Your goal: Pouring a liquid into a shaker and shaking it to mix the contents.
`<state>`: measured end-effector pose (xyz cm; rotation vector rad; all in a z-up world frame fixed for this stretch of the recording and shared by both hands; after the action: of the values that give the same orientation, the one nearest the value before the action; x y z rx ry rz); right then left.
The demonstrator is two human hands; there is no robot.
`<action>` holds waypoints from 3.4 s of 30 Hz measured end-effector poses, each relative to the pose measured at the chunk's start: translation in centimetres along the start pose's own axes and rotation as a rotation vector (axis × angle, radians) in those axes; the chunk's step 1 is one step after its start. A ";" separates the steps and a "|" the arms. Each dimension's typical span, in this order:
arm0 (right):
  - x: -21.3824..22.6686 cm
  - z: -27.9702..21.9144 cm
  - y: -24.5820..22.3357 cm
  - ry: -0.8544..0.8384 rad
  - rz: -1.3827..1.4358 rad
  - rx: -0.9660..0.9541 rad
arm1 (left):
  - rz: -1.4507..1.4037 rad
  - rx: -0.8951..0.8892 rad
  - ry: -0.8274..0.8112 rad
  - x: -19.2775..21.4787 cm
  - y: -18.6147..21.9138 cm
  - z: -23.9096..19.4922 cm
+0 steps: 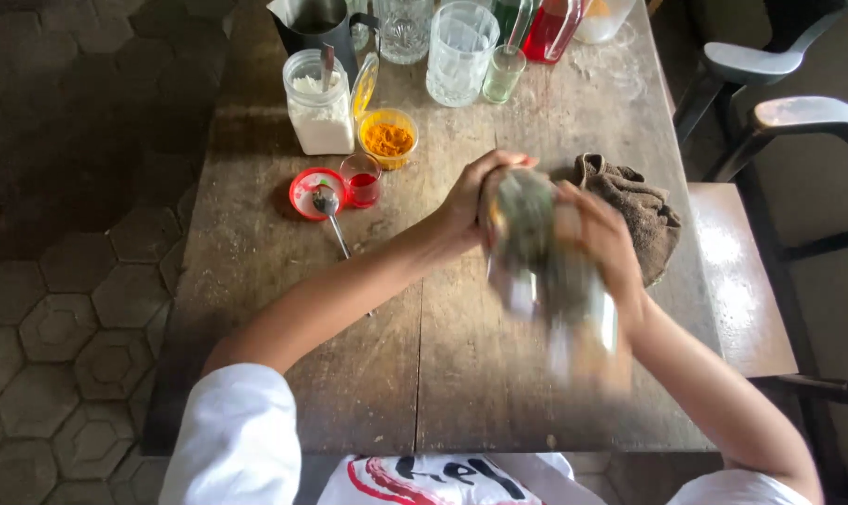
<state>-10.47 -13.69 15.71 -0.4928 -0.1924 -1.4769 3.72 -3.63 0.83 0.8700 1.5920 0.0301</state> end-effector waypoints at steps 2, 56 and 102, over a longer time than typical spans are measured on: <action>0.1 0.4 -7.1 -0.100 -0.355 0.140 | 0.034 -0.098 -0.514 -9.8 2.6 -5.8; -0.5 -1.8 8.2 0.041 0.001 -0.295 | 0.201 -0.103 -0.165 -6.6 2.3 -4.7; 0.7 4.0 9.3 0.020 -0.209 -0.146 | 0.066 -0.050 0.171 3.8 3.2 0.7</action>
<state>-0.59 -12.42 17.70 -0.5895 -0.1230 -1.7075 6.10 0.38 -0.95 0.9001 1.7134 0.1955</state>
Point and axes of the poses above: each hand's wrist, its own z-axis towards the middle knuckle, its own x-axis out of the back of the hand, y = z × x, the point moved 8 cm from there along z, towards the middle knuckle, and after that the axes turned 1 degree about -z, right-handed, at the moved point
